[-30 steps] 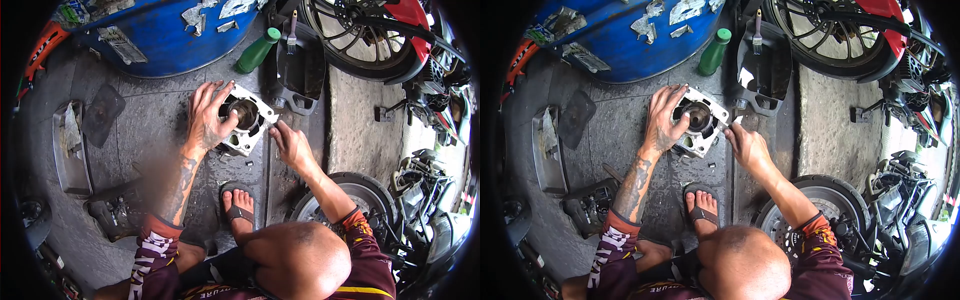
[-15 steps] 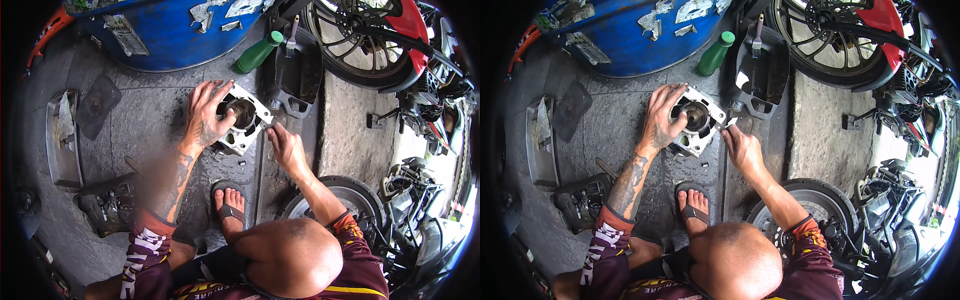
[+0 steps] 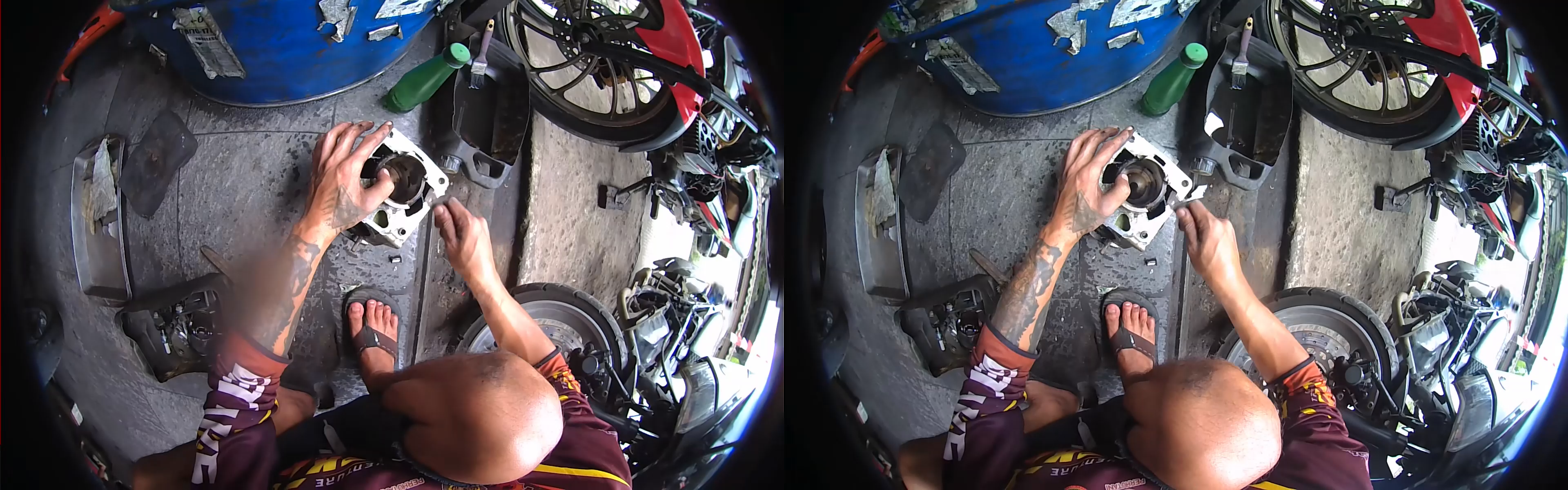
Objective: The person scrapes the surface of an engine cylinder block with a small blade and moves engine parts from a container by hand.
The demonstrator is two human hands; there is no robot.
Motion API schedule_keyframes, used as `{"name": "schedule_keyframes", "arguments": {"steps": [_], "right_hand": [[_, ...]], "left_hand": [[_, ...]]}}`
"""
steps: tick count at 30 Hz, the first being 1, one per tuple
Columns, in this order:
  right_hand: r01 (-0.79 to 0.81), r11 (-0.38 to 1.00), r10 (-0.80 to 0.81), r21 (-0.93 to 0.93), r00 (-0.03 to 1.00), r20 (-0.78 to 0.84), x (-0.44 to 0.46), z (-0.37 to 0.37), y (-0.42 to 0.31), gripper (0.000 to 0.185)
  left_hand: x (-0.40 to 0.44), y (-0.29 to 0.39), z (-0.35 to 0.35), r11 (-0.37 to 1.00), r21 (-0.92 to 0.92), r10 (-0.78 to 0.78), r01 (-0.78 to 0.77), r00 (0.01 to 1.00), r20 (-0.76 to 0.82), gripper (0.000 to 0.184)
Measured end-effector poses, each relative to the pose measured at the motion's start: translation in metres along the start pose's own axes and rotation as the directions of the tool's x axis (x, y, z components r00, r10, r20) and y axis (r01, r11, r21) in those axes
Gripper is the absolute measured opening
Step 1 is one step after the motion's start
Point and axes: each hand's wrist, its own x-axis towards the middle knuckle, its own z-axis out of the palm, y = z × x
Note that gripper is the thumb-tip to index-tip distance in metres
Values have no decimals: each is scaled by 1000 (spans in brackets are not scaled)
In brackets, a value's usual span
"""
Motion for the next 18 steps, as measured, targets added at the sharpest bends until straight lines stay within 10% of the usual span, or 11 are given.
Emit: {"name": "schedule_keyframes", "arguments": {"steps": [18], "right_hand": [[-10, 993, 15, -120, 999, 44, -18, 1, 3, 31]], "left_hand": [[2, 0, -2, 999, 28, 13, -16, 997, 74, 65]]}}
